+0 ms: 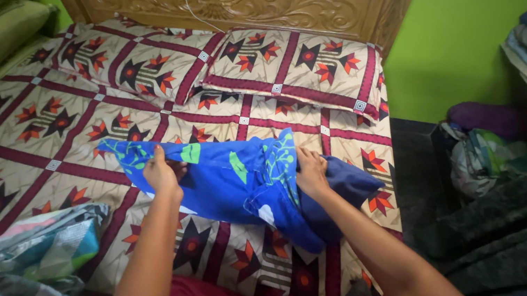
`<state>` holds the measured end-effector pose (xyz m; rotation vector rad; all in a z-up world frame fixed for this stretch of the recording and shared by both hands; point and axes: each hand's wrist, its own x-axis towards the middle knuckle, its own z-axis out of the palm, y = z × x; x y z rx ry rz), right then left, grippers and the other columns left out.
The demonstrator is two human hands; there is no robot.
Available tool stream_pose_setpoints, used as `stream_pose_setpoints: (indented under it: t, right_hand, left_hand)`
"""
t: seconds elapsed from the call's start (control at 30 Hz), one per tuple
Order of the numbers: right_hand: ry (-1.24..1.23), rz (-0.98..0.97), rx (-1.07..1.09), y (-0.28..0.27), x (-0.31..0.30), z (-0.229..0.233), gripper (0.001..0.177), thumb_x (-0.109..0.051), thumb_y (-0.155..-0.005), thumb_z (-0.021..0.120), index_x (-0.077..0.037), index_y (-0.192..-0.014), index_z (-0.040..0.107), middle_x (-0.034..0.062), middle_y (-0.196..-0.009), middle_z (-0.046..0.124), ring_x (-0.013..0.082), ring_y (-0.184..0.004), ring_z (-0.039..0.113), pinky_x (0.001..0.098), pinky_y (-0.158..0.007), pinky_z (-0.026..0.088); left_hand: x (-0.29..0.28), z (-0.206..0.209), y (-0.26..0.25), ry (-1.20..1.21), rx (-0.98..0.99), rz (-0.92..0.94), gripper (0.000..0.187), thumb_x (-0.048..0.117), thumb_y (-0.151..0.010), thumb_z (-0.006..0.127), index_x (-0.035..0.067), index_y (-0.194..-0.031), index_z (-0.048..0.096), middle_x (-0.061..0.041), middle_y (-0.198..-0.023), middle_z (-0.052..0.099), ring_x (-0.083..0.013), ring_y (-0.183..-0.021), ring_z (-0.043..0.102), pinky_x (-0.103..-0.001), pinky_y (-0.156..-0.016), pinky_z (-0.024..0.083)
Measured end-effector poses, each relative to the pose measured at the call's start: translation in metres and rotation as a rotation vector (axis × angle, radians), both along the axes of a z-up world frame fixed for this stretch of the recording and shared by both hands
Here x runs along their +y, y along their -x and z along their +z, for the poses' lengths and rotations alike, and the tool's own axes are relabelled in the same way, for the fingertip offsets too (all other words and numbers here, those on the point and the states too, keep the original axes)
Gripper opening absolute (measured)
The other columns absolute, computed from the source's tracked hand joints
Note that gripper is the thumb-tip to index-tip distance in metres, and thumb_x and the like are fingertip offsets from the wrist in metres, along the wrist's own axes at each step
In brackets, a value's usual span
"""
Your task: The person removes a blue floral pillowcase from a pillow by hand, pulling the fabric off and setting it aside. They then pick up a second pillowcase with a green and white geometric pattern and begin to place it onto the same pillow.
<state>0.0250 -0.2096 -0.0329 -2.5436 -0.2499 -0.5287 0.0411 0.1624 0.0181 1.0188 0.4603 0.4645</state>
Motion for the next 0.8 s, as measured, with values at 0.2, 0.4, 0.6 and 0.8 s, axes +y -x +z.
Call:
stream_pose_setpoints:
  t: [0.2, 0.4, 0.6, 0.8]
  right_hand:
    - [0.031, -0.047, 0.017, -0.01, -0.002, -0.013, 0.06, -0.007, -0.079, 0.067, -0.016, -0.137, 0.058, 0.004, -0.132, 0.063, 0.0269, -0.126, 0.053, 0.0458, -0.105, 0.034]
    - [0.027, -0.039, 0.03, -0.007, -0.004, -0.002, 0.066, -0.014, -0.076, 0.074, -0.019, -0.139, 0.056, 0.0033, -0.131, 0.063, 0.0275, -0.125, 0.052, 0.0485, -0.104, 0.032]
    - [0.005, -0.031, 0.064, 0.005, 0.001, 0.011, 0.065, -0.026, -0.076, 0.082, -0.027, -0.136, 0.059, 0.0009, -0.128, 0.065, 0.0262, -0.126, 0.054, 0.0489, -0.107, 0.033]
    - [-0.004, -0.033, 0.053, 0.015, 0.0, 0.011, 0.067, -0.024, -0.074, 0.083, -0.026, -0.136, 0.058, 0.0033, -0.127, 0.064, 0.0281, -0.125, 0.054, 0.0517, -0.105, 0.033]
  left_hand:
    - [0.037, -0.016, -0.011, -0.054, -0.032, 0.02, 0.039, 0.038, -0.106, 0.058, 0.006, -0.084, 0.062, -0.007, -0.066, 0.067, -0.0164, -0.048, 0.063, -0.029, -0.042, 0.05]
    - [0.096, -0.019, -0.019, -0.109, -0.003, 0.141, 0.033, 0.029, -0.104, 0.059, 0.0, -0.089, 0.066, -0.008, -0.071, 0.071, -0.0157, -0.048, 0.064, -0.028, -0.042, 0.05]
    - [0.112, -0.012, -0.012, -0.036, 0.067, 0.366, 0.028, 0.023, -0.101, 0.063, -0.002, -0.089, 0.064, -0.01, -0.075, 0.07, -0.0179, -0.051, 0.063, -0.03, -0.042, 0.046]
    - [0.053, 0.033, 0.03, -0.598, -0.105, 0.472, 0.025, 0.021, -0.102, 0.072, 0.0, -0.105, 0.059, -0.011, -0.093, 0.065, -0.02, -0.078, 0.06, -0.033, -0.07, 0.048]
